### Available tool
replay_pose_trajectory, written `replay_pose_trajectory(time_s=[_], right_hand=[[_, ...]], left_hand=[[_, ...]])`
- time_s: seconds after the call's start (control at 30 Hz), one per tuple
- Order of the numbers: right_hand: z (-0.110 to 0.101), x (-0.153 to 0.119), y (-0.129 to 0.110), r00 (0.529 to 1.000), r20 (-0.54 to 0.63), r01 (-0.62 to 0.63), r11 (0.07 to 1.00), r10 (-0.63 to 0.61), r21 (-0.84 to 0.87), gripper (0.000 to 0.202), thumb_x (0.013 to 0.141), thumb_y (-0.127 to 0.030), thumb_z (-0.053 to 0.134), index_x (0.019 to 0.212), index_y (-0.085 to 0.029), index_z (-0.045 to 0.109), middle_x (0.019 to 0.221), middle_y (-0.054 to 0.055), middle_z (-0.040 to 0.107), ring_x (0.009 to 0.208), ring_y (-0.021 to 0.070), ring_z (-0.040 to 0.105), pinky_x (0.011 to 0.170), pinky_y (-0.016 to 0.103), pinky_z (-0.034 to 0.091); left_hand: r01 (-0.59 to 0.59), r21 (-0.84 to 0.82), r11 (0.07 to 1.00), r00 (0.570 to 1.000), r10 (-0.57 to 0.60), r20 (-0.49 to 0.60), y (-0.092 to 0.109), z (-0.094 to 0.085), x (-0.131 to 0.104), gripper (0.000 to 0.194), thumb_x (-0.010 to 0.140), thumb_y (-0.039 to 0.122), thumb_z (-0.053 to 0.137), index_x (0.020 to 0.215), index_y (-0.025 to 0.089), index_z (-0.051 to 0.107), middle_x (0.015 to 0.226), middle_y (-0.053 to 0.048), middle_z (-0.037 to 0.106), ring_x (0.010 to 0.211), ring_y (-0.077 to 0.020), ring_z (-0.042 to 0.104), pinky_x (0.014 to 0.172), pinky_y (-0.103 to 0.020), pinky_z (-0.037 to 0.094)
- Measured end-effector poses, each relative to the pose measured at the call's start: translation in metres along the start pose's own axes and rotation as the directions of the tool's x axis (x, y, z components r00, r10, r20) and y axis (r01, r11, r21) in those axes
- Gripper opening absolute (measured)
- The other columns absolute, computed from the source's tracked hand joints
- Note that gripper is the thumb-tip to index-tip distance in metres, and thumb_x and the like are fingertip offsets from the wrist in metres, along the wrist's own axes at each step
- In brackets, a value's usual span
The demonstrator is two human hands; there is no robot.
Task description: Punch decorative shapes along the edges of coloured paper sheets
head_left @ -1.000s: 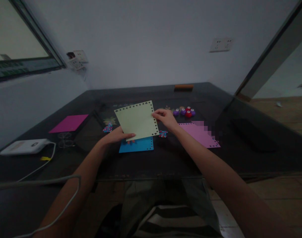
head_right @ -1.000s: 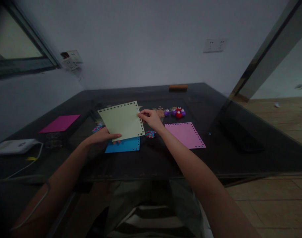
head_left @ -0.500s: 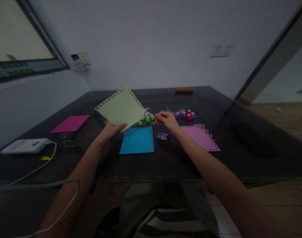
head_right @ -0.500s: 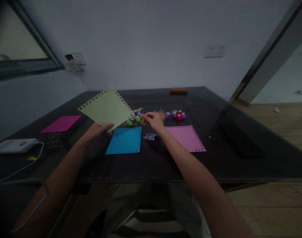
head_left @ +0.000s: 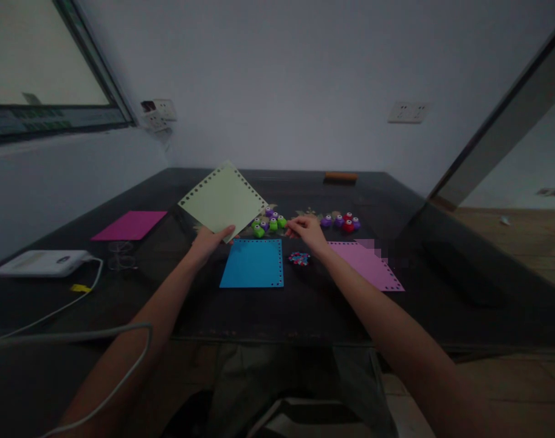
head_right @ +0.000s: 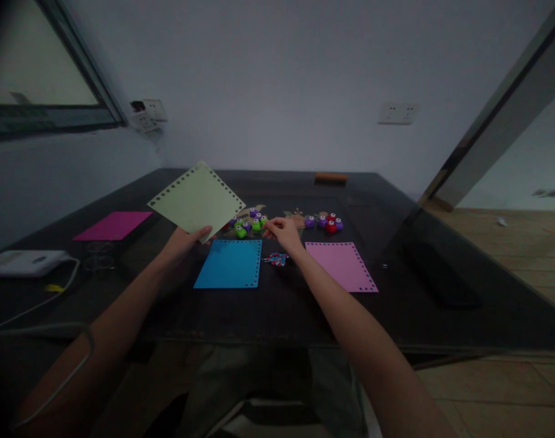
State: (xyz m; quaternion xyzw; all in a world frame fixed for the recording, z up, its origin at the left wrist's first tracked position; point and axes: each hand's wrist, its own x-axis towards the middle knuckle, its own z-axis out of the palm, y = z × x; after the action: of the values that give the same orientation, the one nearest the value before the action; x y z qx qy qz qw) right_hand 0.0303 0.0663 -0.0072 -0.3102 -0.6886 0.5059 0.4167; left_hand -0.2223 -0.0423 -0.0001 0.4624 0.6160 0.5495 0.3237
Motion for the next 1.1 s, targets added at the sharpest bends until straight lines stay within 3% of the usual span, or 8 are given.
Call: replay_pose_trajectory(time_s=[0.13,0.23,0.5,0.67,0.97,1.1], right_hand=[[0.011,0.009,0.004,1.000,0.022,-0.004,0.994,0.007,-0.108,0.017,0.078,-0.029,0.059,0.071,-0.013,0.062,0.062,0.002,0.064,0.051,0.0097,0.053,0.053,0.022,0.041],[0.025,0.017,0.003,1.000,0.015,0.016,0.956,-0.012,-0.294,0.015,0.079,-0.024,0.058,0.071,-0.013,0.063,0.065,0.003,0.064,0.058,0.0118,0.057,0.059,0.023,0.042],[0.065,0.025,-0.004,0.999,0.033,0.018,0.682,0.009,-0.731,0.017,0.080,-0.027,0.061,0.095,-0.021,0.064,0.090,0.005,0.067,0.082,0.0187,0.060,0.068,0.028,0.042],[0.079,0.026,-0.003,0.999,0.034,0.033,0.582,-0.010,-0.813,0.024,0.079,-0.036,0.063,0.098,-0.021,0.059,0.099,0.007,0.066,0.092,0.0218,0.060,0.071,0.030,0.043],[0.087,0.024,-0.005,0.998,0.049,0.058,0.476,-0.031,-0.878,0.039,0.077,-0.033,0.066,0.110,-0.020,0.050,0.111,0.011,0.061,0.097,0.0241,0.059,0.072,0.031,0.045],[0.088,0.027,-0.001,0.997,0.072,0.081,0.445,-0.037,-0.892,0.036,0.078,-0.034,0.065,0.109,-0.018,0.053,0.115,0.012,0.058,0.100,0.0256,0.058,0.074,0.034,0.046]], left_hand=[[-0.031,-0.011,0.999,0.999,0.031,-0.033,0.003,0.002,-0.004,0.044,0.071,0.035,0.067,0.107,0.012,0.058,0.086,-0.010,0.070,0.068,-0.0201,0.066,0.062,-0.031,0.052],[-0.051,-0.021,0.999,0.999,0.050,-0.015,0.005,0.003,-0.006,0.040,0.070,0.036,0.067,0.102,0.012,0.060,0.079,-0.009,0.069,0.064,-0.0191,0.064,0.062,-0.032,0.052],[-0.062,-0.018,0.998,0.998,0.062,-0.005,0.007,0.004,-0.005,0.043,0.069,0.036,0.067,0.104,0.013,0.057,0.081,-0.009,0.069,0.064,-0.0195,0.063,0.057,-0.030,0.050],[-0.057,0.041,0.998,0.998,0.056,0.022,-0.001,0.000,0.001,0.043,0.071,0.038,0.064,0.105,0.014,0.057,0.075,-0.007,0.068,0.061,-0.0191,0.063,0.060,-0.031,0.050],[-0.106,0.059,0.993,0.993,0.103,0.060,-0.007,-0.002,0.004,0.040,0.072,0.039,0.064,0.102,0.014,0.059,0.076,-0.008,0.070,0.063,-0.0206,0.064,0.059,-0.031,0.050],[-0.105,0.049,0.993,0.993,0.102,0.066,-0.005,-0.001,0.004,0.037,0.072,0.040,0.064,0.099,0.014,0.060,0.074,-0.008,0.070,0.060,-0.0195,0.063,0.058,-0.031,0.051]])
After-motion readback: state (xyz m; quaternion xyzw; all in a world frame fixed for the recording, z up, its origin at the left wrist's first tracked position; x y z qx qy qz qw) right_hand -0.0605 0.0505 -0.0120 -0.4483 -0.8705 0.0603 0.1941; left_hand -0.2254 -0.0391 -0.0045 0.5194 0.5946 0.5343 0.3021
